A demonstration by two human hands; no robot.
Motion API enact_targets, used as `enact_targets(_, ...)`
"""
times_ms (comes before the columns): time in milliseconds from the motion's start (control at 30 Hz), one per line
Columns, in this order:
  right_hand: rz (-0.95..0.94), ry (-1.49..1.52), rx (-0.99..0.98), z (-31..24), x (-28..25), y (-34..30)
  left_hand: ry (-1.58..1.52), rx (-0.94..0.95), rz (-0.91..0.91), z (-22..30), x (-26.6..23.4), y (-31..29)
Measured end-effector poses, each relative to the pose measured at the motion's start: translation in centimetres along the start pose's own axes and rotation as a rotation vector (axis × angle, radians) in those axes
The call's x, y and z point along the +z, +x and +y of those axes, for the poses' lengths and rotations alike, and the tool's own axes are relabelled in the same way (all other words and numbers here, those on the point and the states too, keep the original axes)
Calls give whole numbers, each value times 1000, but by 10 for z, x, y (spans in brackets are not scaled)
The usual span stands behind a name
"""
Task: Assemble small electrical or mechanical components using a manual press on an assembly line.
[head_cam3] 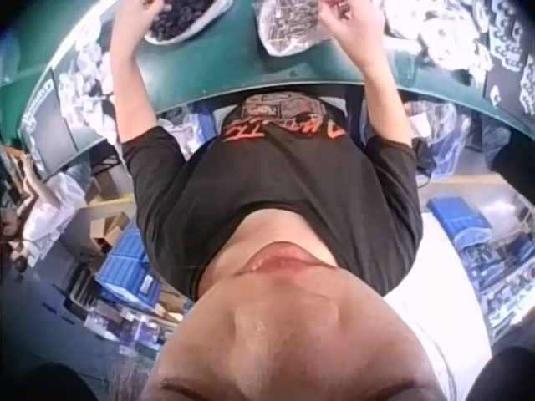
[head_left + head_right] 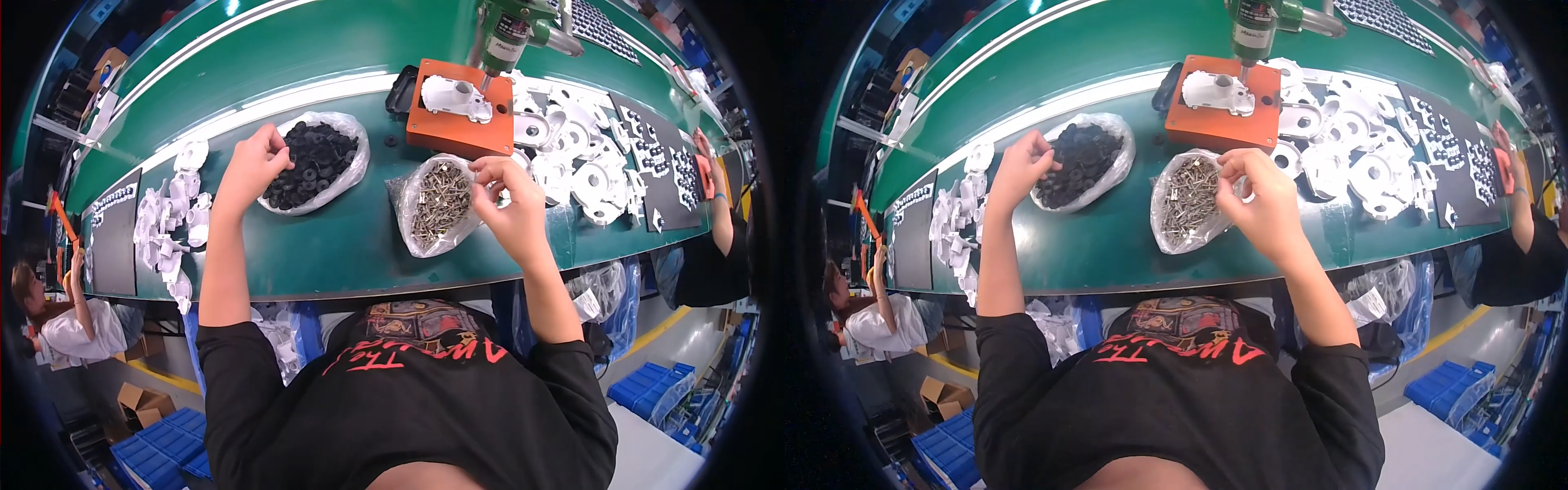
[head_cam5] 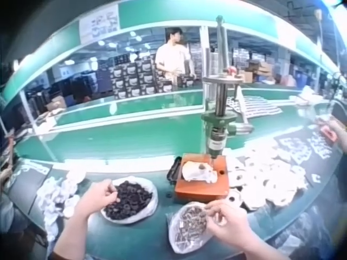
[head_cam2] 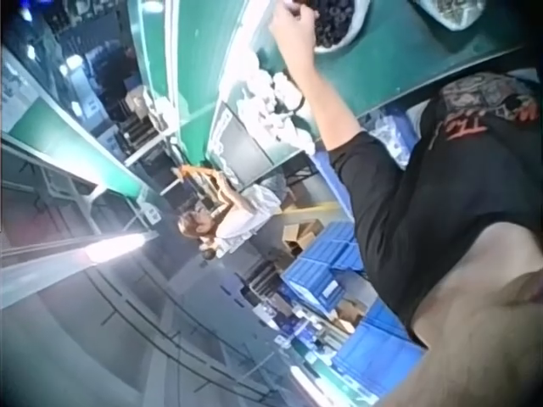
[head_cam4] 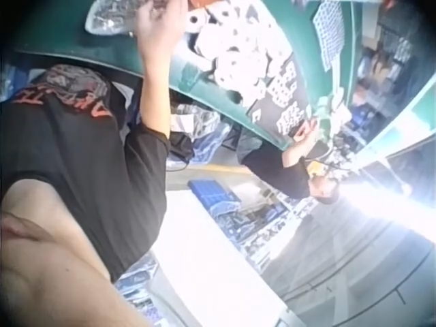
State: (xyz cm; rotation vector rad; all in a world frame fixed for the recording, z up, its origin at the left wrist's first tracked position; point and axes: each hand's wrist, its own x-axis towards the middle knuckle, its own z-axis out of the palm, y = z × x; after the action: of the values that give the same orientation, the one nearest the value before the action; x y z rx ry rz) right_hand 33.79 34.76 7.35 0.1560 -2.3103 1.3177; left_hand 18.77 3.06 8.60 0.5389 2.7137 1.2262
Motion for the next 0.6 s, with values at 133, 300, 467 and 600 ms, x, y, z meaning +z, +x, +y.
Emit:
enact_targets(133,24,18,46,4,-2,-1,26,-37,-45,9,1,3)
enact_targets(300,-13,14,-55,2,-4,-2,-31,-45,-42,9,2,5)
enact_targets(467,-41,25,1,4,-5,-3,-11,-19,-50,7,2,5)
enact_targets(600,-35,80,14,9,-5,-5,-24,-11,-17,9,4,4)
